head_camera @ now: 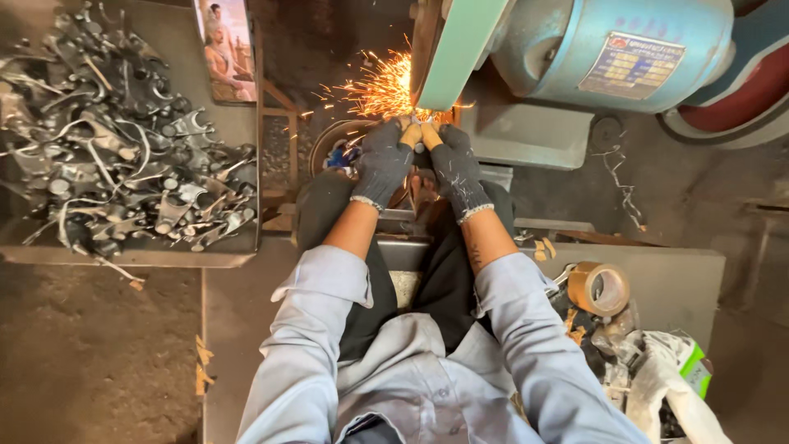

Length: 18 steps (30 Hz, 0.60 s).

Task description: The person sits at a bench grinder holding small metal castings in gloved hands, pressing each against the spinning abrasive wheel to grind the edges, producing sparks, then placing finished pieces into a tray of similar parts and picking up the next piece.

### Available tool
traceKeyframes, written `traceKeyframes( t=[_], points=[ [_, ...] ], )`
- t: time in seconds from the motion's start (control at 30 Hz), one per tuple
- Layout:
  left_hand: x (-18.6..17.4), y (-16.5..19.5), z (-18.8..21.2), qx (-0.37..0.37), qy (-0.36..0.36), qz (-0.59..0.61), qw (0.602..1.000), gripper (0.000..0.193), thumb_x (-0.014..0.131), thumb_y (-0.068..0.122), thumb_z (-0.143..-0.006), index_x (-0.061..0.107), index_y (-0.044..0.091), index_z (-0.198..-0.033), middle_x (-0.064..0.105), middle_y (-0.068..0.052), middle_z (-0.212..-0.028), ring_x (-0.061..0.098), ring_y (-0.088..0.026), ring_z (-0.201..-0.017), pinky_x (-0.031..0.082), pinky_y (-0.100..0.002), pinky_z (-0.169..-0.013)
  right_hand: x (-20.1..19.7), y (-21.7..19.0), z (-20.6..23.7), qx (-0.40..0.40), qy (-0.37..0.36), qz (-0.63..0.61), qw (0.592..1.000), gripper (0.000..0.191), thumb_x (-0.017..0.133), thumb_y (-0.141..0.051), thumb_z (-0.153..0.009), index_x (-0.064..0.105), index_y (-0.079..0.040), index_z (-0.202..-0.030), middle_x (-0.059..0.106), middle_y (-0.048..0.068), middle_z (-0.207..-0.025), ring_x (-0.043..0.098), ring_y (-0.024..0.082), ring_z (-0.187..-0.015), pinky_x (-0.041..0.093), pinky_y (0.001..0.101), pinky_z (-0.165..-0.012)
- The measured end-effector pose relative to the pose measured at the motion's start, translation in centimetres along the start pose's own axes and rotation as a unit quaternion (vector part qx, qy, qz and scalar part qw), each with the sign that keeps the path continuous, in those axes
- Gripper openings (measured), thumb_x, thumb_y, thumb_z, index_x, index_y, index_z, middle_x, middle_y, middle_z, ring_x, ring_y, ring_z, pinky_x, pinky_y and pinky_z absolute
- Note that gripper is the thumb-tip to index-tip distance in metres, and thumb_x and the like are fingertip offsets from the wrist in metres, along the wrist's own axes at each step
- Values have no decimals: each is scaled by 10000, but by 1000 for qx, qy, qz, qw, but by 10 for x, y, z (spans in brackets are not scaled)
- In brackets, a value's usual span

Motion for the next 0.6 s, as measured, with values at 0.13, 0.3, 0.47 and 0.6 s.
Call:
traceKeyframes(
  t=[0.13, 0.3, 0.47, 0.6],
  points=[
    [12, 18, -1, 77, -21, 25, 996, 317, 626, 377, -1000, 713, 84, -1082, 743, -169, -991, 711, -337, -918, 551, -426, -825, -23, 10, -1, -108, -58, -75, 990, 232, 686, -220, -1045, 695, 12, -1057, 671, 58, -850, 594, 138, -692, 479, 264, -595],
    [-4, 27, 13, 137, -30, 97, 985, 555, 839, 418, -843, 672, -36, -1116, 726, -191, -972, 704, -268, -874, 548, -369, -699, -45, 7, 10, -308, 81, 38, 947, 218, 662, -169, -1005, 668, 3, -1139, 685, 82, -934, 633, 188, -801, 504, 290, -680],
    [17, 42, 3, -65, -189, 580, 790, 287, 753, 209, -900, 742, -27, -1063, 724, 5, -907, 617, -89, -801, 496, -255, -677, -16, 4, -20, -156, -112, -374, 907, 284, 703, -203, -1084, 607, 46, -1181, 646, 139, -1027, 628, 239, -896, 563, 364, -840],
    [0, 38, -1, 43, -138, 309, 940, 312, 767, 271, -893, 736, -13, -1018, 729, -114, -896, 677, -209, -812, 518, -337, -712, -6, 11, -22, -159, -80, -291, 940, 284, 671, -231, -1022, 642, -11, -1199, 686, 99, -1098, 667, 215, -981, 576, 361, -891]
  ],
)
Point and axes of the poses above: each hand's wrist, its own z-axis away from the middle knuckle, its own x-axis out of the palm, y = z × x, the point moved 2 cm from there along -z, towards the middle knuckle
